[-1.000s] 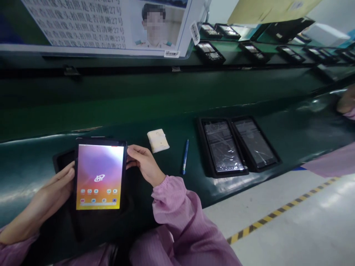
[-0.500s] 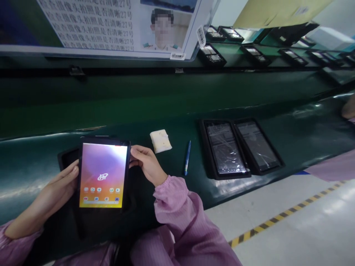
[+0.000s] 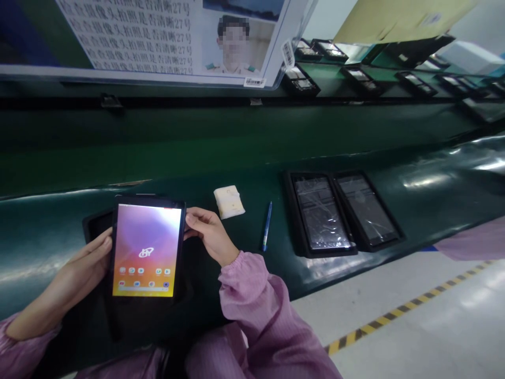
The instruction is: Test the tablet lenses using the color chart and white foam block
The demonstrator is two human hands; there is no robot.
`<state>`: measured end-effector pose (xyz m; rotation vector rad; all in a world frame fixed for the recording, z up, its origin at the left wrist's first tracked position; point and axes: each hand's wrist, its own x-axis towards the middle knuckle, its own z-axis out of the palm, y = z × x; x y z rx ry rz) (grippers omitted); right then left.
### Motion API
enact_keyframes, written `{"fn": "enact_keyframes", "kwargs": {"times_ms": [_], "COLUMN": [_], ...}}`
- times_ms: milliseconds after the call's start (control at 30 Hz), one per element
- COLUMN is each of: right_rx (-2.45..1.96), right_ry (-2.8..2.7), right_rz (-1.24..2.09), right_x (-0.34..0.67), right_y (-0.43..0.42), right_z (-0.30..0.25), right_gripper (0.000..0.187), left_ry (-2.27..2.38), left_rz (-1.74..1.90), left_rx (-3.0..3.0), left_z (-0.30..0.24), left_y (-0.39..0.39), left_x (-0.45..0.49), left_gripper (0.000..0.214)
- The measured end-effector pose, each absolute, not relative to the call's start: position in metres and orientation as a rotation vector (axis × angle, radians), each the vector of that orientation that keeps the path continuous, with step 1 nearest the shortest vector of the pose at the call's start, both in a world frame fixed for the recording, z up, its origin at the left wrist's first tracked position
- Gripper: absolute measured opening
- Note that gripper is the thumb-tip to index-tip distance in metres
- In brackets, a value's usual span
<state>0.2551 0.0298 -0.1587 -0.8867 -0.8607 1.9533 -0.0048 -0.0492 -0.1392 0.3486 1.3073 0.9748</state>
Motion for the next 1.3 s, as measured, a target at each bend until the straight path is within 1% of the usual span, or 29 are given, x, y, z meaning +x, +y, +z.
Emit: {"fn": "enact_keyframes", "kwargs": {"times_ms": [133, 233, 400, 567, 800, 1000, 1300], "right_rx": [-0.903, -0.904, -0.901, -0.911, -0.917, -0.924, -0.908], "right_ry": [-0.86, -0.86, -0.864, -0.865, -0.865, -0.878, -0.896], "right_rz": [1.947, 1.942, 1.931, 1.929, 1.917, 1.921, 1.915], "right_x": [0.255, 0.255, 0.254, 0.254, 0.253, 0.253, 0.253], "right_y": [0.03, 0.029, 0.029, 0.029, 0.029, 0.03, 0.029], "right_z": [-0.159, -0.158, -0.157, -0.157, -0.157, -0.157, -0.158], "right_gripper": [0.035, 0.034, 0.034, 0.035, 0.036, 0.038, 0.038], "left_ry": [1.284, 1.261, 1.3, 1.347, 1.334, 1.341, 1.339], "left_rz": [0.966, 0.956, 0.982, 0.985, 0.987, 0.998, 0.997], "left_rx": [0.359, 0.367, 0.367, 0.345, 0.347, 0.333, 0.32], "left_z": [-0.141, -0.147, -0.156, -0.153, -0.151, -0.151, -0.149], "left_y": [-0.05, -0.05, -0.051, -0.049, -0.05, -0.05, -0.047], "left_x": [-0.005, -0.008, -0.012, -0.007, -0.006, -0.005, -0.005], "left_gripper": [0.052, 0.058, 0.061, 0.068, 0.066, 0.069, 0.066]}}
